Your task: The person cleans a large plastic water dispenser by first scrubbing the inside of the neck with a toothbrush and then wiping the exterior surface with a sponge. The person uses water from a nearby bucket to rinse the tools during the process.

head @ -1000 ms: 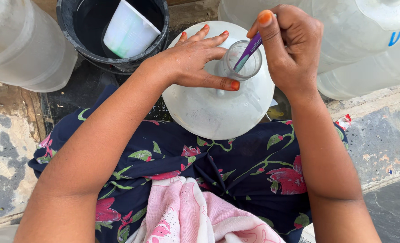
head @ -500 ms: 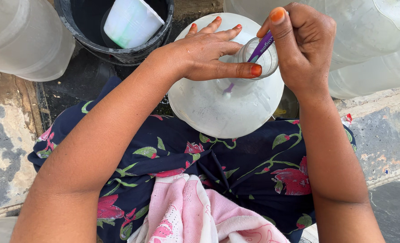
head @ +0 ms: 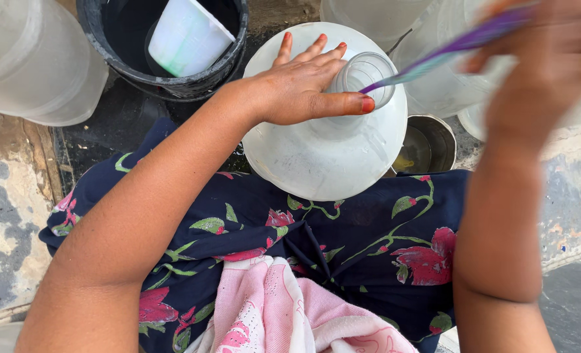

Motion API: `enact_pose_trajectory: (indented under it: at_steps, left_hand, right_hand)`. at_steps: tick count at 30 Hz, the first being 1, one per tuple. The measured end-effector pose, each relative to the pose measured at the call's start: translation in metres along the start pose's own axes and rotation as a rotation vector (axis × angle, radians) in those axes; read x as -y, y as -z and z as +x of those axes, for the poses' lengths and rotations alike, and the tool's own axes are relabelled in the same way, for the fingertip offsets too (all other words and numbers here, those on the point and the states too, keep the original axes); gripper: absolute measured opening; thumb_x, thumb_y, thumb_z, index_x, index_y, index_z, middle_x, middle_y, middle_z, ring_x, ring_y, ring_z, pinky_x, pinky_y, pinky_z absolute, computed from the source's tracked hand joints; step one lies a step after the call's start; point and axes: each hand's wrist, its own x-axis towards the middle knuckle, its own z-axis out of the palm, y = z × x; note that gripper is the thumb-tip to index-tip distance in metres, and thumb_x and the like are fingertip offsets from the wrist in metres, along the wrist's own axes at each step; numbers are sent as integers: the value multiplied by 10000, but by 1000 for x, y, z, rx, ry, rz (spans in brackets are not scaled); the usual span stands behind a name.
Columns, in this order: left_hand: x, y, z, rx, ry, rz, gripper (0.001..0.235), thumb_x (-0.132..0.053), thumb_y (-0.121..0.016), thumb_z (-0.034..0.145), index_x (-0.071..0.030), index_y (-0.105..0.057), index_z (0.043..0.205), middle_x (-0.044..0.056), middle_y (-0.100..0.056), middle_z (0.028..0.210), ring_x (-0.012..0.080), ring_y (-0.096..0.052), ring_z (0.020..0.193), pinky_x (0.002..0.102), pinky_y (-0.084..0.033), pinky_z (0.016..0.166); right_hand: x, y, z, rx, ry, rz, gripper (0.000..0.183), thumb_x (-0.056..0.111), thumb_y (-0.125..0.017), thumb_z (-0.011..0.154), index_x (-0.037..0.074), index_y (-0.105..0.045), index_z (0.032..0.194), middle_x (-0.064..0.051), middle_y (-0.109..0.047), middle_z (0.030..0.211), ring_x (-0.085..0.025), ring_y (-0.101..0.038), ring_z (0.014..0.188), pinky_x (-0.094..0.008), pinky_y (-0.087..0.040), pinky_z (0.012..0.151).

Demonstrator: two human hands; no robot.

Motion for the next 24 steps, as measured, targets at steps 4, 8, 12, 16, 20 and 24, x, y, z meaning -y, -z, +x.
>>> enact_pose_trajectory:
  at_steps: [4,8,12,16,20,24]
  left_hand:
    - [3,-4,2,36,-56,-84,1211,-922,-305,804,1,-257,1586,232,-198,1662,346,-14,1554,574,147,1186]
    - [-2,-10,2,7,-67,-101,1173,-902,-300,809,-29,-263,1592,203,-219,1675,318,-15,1575,573,183,1198]
    - [-3,-13,4,-14,-73,-107,1168,-904,-284,798,-46,-282,1590,193,-231,1673,317,-11,1572,574,193,1194]
    - [0,-14,3,-11,-71,-102,1202,-926,-232,794,-28,-271,1593,212,-226,1674,315,-23,1575,545,168,1214]
    - [3,-13,6,-18,-54,-75,1246,-946,-190,779,-2,-261,1588,241,-218,1667,311,-42,1577,525,132,1232]
    - [5,-14,8,-14,-25,-67,1263,-956,-194,759,-7,-255,1590,253,-207,1659,309,-45,1572,519,116,1229]
  right_hand:
    - [-14,-20,-7,99,-58,-61,314,164,-553,1253,-35,-625,1021,-148,-723,927,-118,-626,592,-232,-485,514]
    - [-16,-22,-2,98,-74,-77,377,176,-554,1244,-46,-665,960,-131,-697,838,-111,-620,570,-226,-470,508]
    - [-3,5,4,-52,46,19,241,126,-501,1209,-62,-612,1109,-179,-721,974,-190,-681,667,-281,-558,606]
    - [7,27,0,-92,179,-181,268,129,-454,1261,-78,-624,1268,-185,-708,1004,-220,-669,696,-294,-539,630]
    - [-6,10,-1,-26,6,51,281,122,-523,1278,-94,-635,1136,-198,-715,981,-212,-676,657,-288,-506,587]
    - [-7,-16,-1,90,-45,-16,346,144,-511,1235,-95,-677,1048,-144,-706,918,-148,-684,670,-233,-535,575]
